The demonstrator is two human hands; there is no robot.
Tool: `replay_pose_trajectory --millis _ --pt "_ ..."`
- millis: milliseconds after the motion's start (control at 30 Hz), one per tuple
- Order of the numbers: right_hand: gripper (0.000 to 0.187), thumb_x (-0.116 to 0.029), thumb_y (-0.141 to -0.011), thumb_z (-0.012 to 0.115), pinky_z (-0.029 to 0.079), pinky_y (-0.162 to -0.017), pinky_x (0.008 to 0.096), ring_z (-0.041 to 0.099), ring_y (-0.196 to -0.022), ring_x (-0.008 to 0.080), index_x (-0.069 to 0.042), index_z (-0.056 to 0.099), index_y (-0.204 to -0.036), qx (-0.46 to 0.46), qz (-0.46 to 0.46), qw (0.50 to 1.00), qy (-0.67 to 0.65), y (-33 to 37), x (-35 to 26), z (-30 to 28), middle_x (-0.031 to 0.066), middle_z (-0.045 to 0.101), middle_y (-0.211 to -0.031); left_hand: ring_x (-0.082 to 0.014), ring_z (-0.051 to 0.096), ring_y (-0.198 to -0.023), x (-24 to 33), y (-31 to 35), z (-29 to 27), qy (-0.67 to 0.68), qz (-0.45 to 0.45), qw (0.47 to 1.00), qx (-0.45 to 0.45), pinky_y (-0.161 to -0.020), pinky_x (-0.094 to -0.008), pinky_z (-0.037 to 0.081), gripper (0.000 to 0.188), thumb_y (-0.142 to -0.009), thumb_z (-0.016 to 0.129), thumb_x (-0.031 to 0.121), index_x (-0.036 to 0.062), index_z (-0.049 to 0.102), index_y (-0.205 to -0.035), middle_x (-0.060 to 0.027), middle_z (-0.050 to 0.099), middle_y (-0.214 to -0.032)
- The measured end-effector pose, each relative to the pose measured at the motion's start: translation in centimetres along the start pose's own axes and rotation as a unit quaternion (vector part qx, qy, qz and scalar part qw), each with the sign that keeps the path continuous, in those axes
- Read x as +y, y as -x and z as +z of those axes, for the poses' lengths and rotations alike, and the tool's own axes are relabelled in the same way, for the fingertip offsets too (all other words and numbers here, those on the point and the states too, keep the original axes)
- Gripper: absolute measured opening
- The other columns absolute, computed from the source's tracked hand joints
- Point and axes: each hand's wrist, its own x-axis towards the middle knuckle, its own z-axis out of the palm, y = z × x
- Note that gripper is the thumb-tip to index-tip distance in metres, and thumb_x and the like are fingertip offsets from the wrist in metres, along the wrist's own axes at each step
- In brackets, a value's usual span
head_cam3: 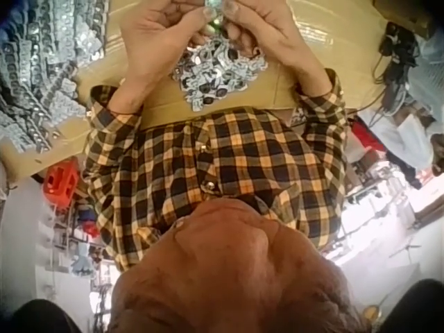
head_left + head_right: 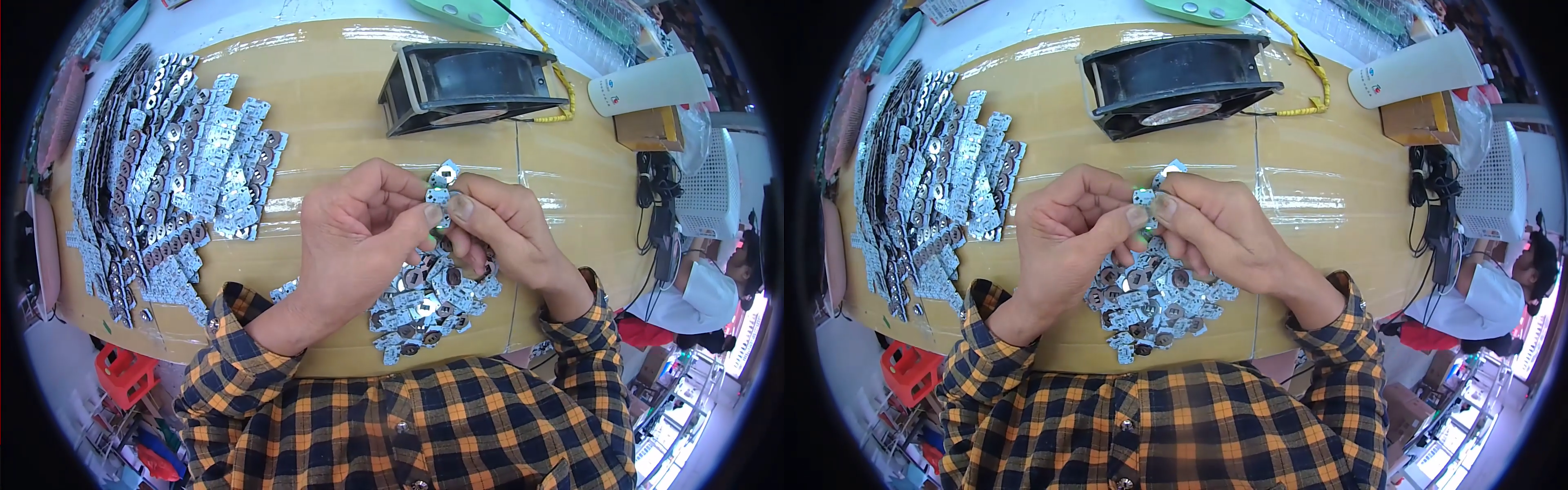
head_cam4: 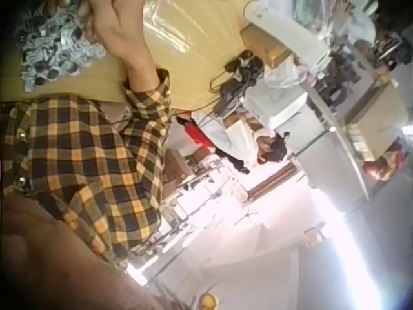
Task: Separating small metallic or plastic components from a pre-formed strip or sheet at a workbench.
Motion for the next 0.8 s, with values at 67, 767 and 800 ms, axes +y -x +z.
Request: replay_pose_trajectory --millis 67,767,800 --pt "0.026 -0.019 -0.102 0.043 0.034 -0.041 0.0191 0.045 -0.046 0.0026 -0.002 0.054 -0.087 -0.01 0.002 1.0 0.006 0.16 -0.02 -0.32 -0.0019 0.051 -0.06 -0.0084 0.063 -0.063 -0.03 -0.05 0.0 -0.001 0.003 1.0 0.002 -0.05 -0.018 0.049 0.012 -0.085 0.065 -0.003 -0.0044 0.059 -0.096 -0.0076 0.067 -0.079" --pt "0.029 -0.017 -0.1 0.042 0.036 -0.039 0.02 0.044 -0.04 0.006 0.001 0.054 -0.079 0.034 0.034 0.996 -0.076 -0.03 0.11 0.03 0.0021 0.053 -0.056 -0.0042 0.062 -0.063 -0.67 0.17 -0.26 -0.222 0.233 0.947 0.01 -0.054 -0.0178 0.048 0.016 -0.08 0.073 -0.001 -0.0037 0.062 -0.091 -0.0054 0.068 -0.076" --pt "0.029 -0.017 -0.1 0.042 0.036 -0.039 0.02 0.044 -0.04 0.006 0.001 0.054 -0.079 0.035 0.033 0.996 -0.075 0.02 0.21 0.01 0.0021 0.053 -0.056 -0.0047 0.062 -0.06 -0.49 0.13 -0.37 -0.248 0.265 0.932 0.004 -0.051 -0.018 0.047 0.016 -0.078 0.074 -0.001 -0.003 0.062 -0.089 -0.0054 0.067 -0.073"
